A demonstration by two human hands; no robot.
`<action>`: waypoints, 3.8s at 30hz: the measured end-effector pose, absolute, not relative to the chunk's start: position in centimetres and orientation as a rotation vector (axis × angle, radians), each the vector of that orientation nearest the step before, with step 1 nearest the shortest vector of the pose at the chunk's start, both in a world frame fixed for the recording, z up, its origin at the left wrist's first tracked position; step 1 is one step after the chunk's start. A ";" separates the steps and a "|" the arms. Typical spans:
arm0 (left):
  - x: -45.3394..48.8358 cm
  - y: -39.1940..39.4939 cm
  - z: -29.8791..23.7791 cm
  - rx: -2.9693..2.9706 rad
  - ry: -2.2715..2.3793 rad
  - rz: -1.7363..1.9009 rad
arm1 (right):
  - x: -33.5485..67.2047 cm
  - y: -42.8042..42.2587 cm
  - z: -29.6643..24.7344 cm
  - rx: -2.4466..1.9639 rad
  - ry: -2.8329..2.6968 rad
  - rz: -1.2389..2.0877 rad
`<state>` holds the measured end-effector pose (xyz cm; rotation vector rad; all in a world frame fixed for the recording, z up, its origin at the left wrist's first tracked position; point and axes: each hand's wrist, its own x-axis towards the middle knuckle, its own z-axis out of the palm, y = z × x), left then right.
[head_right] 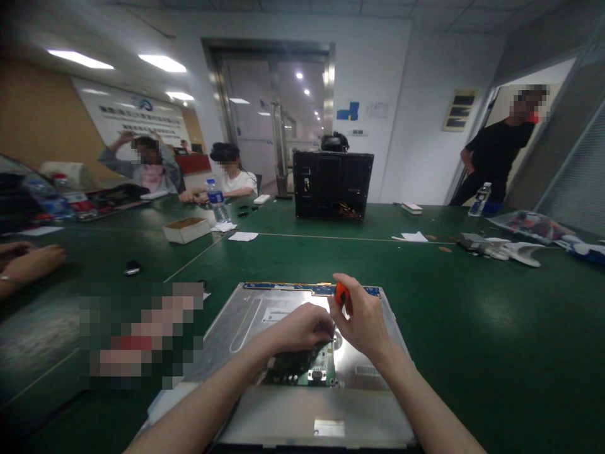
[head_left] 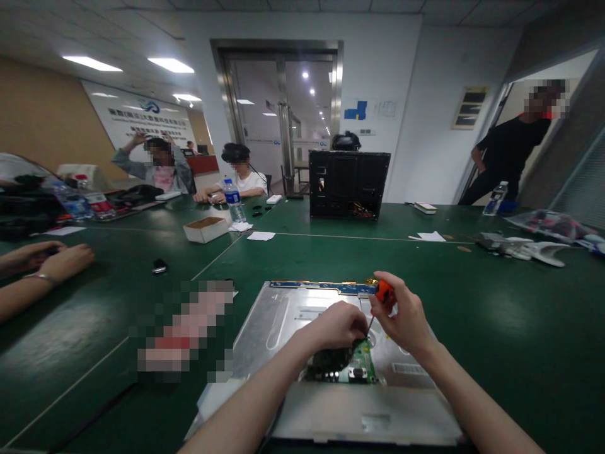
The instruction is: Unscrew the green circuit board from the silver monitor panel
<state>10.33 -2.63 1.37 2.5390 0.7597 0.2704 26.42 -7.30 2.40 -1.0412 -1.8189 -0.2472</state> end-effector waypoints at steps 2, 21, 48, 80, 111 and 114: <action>10.3 -2.7 1.4 2.540 0.758 0.278 | 26.4 -7.4 2.4 -1.042 -1.820 -0.223; 10.4 -2.4 1.0 2.560 0.776 0.260 | 26.4 -7.2 2.2 -1.050 -1.786 -0.247; 10.4 -2.5 1.0 2.583 0.784 0.270 | 26.5 -7.1 2.3 -1.025 -1.826 -0.214; 10.4 -2.5 1.0 2.584 0.762 0.272 | 26.5 -7.4 2.6 -0.980 -1.859 -0.186; 10.4 -2.8 1.4 2.607 0.782 0.267 | 26.5 -7.5 2.6 -0.984 -1.839 -0.205; 10.4 -2.8 1.4 2.589 0.794 0.256 | 26.4 -7.4 2.5 -0.986 -1.831 -0.235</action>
